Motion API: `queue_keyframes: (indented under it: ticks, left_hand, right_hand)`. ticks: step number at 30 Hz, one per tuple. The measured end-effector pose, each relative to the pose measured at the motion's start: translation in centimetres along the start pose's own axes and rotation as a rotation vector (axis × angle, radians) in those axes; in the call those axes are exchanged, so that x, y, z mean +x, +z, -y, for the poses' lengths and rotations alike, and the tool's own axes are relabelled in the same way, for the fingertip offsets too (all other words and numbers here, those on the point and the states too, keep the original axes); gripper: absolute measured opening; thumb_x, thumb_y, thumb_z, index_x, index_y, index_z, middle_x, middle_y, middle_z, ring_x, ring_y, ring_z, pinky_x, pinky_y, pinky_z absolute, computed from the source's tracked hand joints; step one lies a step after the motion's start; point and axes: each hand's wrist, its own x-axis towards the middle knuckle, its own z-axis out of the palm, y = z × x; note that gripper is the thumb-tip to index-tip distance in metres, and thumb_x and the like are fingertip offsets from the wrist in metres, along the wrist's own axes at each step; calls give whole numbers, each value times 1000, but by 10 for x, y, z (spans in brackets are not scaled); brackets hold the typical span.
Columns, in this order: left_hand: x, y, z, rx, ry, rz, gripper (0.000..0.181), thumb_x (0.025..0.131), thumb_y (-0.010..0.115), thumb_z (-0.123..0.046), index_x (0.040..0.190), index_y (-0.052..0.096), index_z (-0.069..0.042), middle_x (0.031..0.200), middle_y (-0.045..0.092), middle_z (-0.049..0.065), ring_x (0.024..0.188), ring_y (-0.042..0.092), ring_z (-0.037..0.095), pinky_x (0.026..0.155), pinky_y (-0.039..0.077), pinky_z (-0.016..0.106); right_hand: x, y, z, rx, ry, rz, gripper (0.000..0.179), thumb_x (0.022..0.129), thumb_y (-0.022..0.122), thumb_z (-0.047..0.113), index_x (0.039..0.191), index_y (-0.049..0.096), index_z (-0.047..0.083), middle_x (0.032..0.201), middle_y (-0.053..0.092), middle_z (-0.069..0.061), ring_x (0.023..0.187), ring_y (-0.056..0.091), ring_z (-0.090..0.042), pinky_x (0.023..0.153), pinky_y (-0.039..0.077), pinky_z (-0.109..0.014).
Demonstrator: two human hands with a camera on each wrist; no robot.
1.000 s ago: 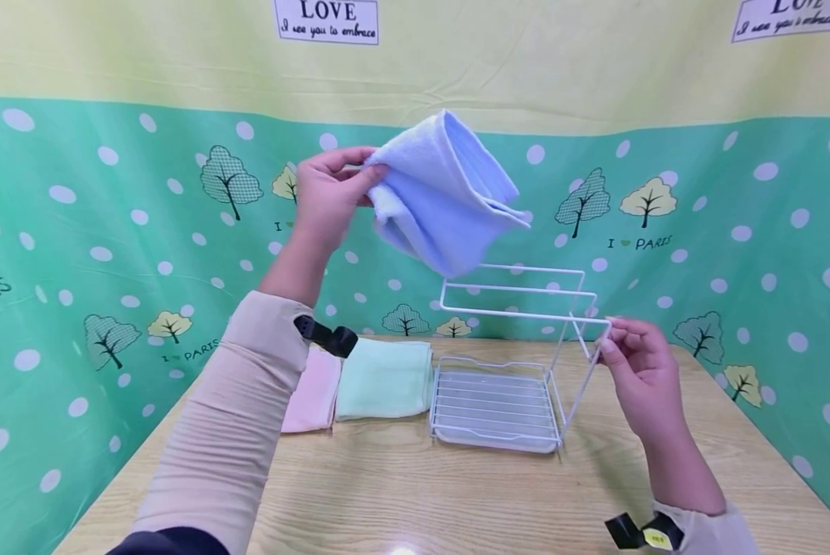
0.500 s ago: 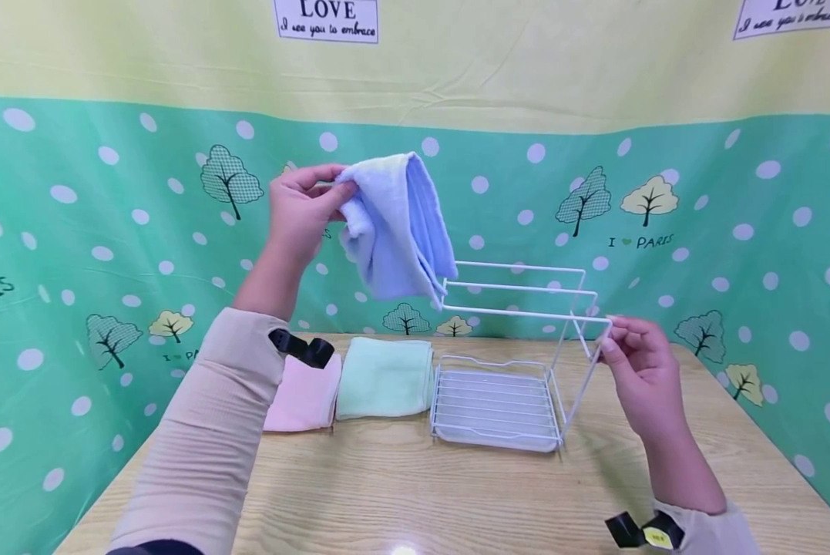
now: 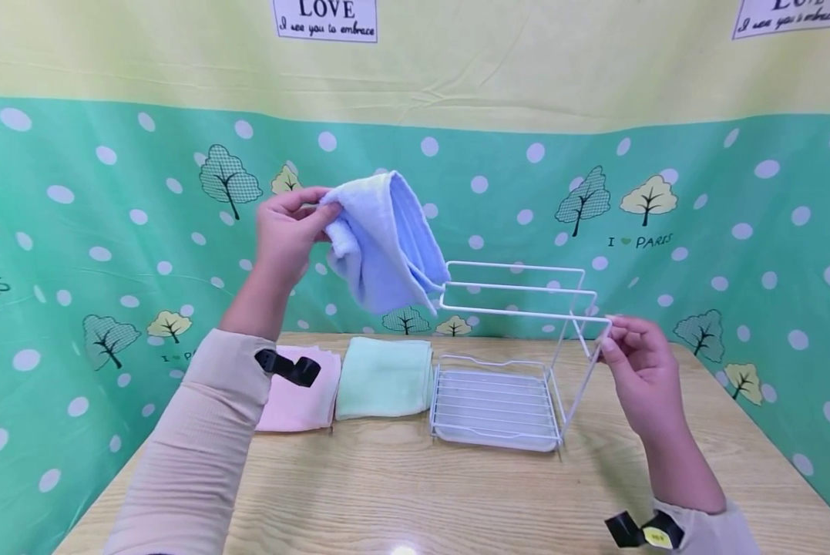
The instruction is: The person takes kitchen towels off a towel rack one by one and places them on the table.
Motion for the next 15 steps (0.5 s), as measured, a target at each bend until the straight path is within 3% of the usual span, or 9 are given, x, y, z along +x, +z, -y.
queue_keyframes:
  ticks: [15]
  left_hand:
    - [-20, -22, 7, 34, -28, -10, 15, 80, 80, -5, 94, 77, -3, 87, 71, 9, 73, 68, 17, 60, 58, 27]
  right_hand:
    - [-1, 0, 0, -5, -6, -3, 27, 95, 48, -14, 121, 50, -11, 98, 56, -8, 86, 58, -15, 78, 54, -18]
